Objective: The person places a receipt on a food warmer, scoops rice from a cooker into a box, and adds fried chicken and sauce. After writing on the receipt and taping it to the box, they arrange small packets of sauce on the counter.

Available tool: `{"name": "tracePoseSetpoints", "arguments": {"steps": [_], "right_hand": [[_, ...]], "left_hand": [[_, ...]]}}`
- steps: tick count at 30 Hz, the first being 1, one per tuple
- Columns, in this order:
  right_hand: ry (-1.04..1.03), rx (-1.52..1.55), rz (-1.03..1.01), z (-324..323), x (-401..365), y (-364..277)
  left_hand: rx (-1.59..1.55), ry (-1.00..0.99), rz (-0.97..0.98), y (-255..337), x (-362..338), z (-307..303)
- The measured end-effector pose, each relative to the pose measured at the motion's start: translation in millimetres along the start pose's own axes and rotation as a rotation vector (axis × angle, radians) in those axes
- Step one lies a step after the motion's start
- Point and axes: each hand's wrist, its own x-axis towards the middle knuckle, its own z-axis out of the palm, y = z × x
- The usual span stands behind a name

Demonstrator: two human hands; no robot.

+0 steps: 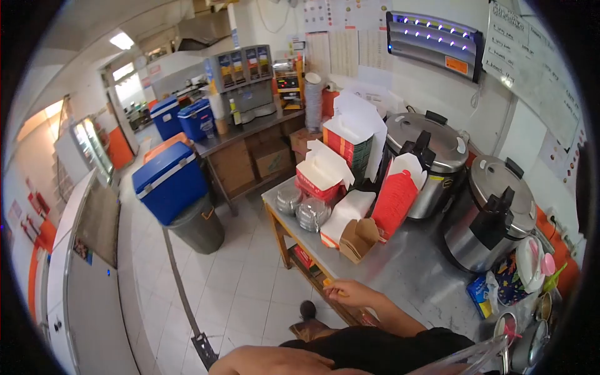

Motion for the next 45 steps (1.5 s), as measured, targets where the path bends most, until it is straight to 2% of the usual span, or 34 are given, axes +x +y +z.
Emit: {"name": "tracePoseSetpoints", "arguments": {"steps": [2, 4, 5, 7, 8, 9, 10, 11, 12, 13, 14, 16, 17, 19, 20, 22, 24, 25, 26, 27, 28, 29, 30, 31, 32, 33, 35, 37, 39, 41, 42, 43, 44, 45], "right_hand": [[0.103, 0.009, -0.046, -30.8, 38.0, 3.8], [0.368, -0.146, -0.228, -62.1, 78.5, 21.4], [0.378, -0.070, -0.065, -84.8, 98.3, 14.3], [0.630, -0.109, -0.088, -122.7, 146.9, 21.5], [0.732, -0.069, -0.173, -143.2, 177.8, 31.7], [0.721, -0.162, -0.022, -170.3, 201.1, 31.5], [0.896, -0.381, -0.137, -195.0, 231.7, 27.7], [1.062, -0.534, -0.275, -217.8, 260.1, 23.5], [1.030, -0.569, -0.196, -247.5, 286.3, 29.4], [1.073, -0.652, -0.133, -269.1, 311.1, 33.7], [1.114, -0.740, -0.071, -287.6, 333.0, 39.8], [0.885, -0.777, 0.331, -325.0, 370.1, 83.8], [0.904, -0.793, 0.362, -337.1, 384.9, 100.8], [0.780, -0.542, 0.632, -349.2, 400.8, 124.8], [0.818, -0.528, 0.678, -345.2, 400.9, 129.7], [0.809, -0.239, 0.683, -351.6, 396.8, 121.1], [0.825, -0.376, 0.596, -344.0, 390.0, 112.0], [0.909, -0.336, 0.675, -344.2, 393.3, 126.1], [0.753, -0.664, 0.587, -349.0, 393.0, 138.0], [0.795, -0.760, 0.595, -348.2, 395.8, 146.5], [0.791, -1.019, 0.452, -348.5, 394.6, 157.6], [0.931, -0.920, 0.504, -345.0, 398.2, 163.6], [0.936, -0.840, 0.648, -344.0, 402.9, 160.4], [0.980, -0.873, 0.644, -340.5, 405.9, 150.1], [1.115, -0.816, 0.697, -340.5, 409.4, 125.0], [1.245, -0.752, 0.737, -340.8, 416.0, 98.2], [1.479, -0.732, 0.614, -351.9, 418.6, 59.7], [1.391, -0.515, 0.565, -363.6, 403.0, -29.6], [1.324, -0.412, 0.580, -343.3, 387.5, -110.8], [1.339, -0.826, 0.480, -305.6, 369.6, -146.5], [1.262, -0.914, 0.503, -266.0, 357.0, -159.8], [1.192, -1.011, 0.534, -216.1, 341.1, -175.5], [1.147, -0.971, 0.585, -185.0, 330.9, -180.3], [1.130, -0.940, 0.589, -155.3, 318.2, -179.5]], "left_hand": [[-0.126, -0.073, -0.001, -29.7, -12.1, -53.2], [-0.238, -0.149, -0.012, -59.0, -18.4, -105.3], [-0.313, -0.078, 0.049, -76.6, -20.6, -136.6], [-0.399, 0.331, -0.052, -115.1, -33.1, -180.7], [-0.358, 0.496, -0.134, -129.4, -30.7, -201.0], [-0.307, 0.652, -0.203, -147.8, -23.0, -221.9], [-0.332, 0.632, -0.224, -165.9, -22.7, -243.0], [-0.109, 0.688, -0.340, -185.5, -21.1, -261.6], [0.120, 0.731, -0.445, -201.5, -18.8, -277.2], [0.095, 0.705, -0.443, -213.9, -14.9, -292.1], [0.138, 0.709, -0.401, -225.2, -10.4, -306.2], [0.165, 0.684, -0.339, -245.3, 5.6, -336.8], [0.333, 0.603, -0.274, -254.2, 18.7, -355.0], [0.554, 0.467, -0.114, -266.7, 52.7, -394.9], [0.604, 0.409, -0.027, -271.0, 71.2, -417.2], [0.394, 0.399, -0.041, -290.7, 112.0, -460.6], [0.707, 0.328, 0.159, -315.0, 159.4, -509.2], [0.720, 0.308, 0.248, -330.7, 182.6, -528.0], [0.724, 0.289, 0.342, -343.3, 205.2, -544.7], [0.733, 0.222, 0.400, -353.8, 220.6, -558.5], [0.742, 0.157, 0.463, -365.4, 232.2, -569.2], [0.780, 0.156, 0.461, -374.3, 238.1, -575.2], [0.822, 0.164, 0.455, -382.6, 238.1, -577.7], [0.750, 0.228, 0.425, -390.8, 236.3, -574.6], [0.683, 0.289, 0.380, -397.6, 235.4, -571.8], [0.649, 0.244, 0.409, -404.5, 236.3, -570.1], [0.461, 0.417, 0.346, -412.7, 239.2, -566.9], [0.481, 0.344, 0.358, -400.7, 239.3, -563.4], [0.518, 0.291, 0.341, -395.1, 236.0, -560.3], [0.440, 0.334, 0.371, -388.4, 229.7, -551.3], [0.372, 0.395, 0.390, -380.1, 226.9, -544.5], [0.173, 0.424, 0.521, -350.7, 210.4, -519.1], [0.075, 0.481, 0.599, -340.5, 201.1, -496.4], [-0.069, 0.407, 0.715, -307.7, 190.2, -468.1]]}}
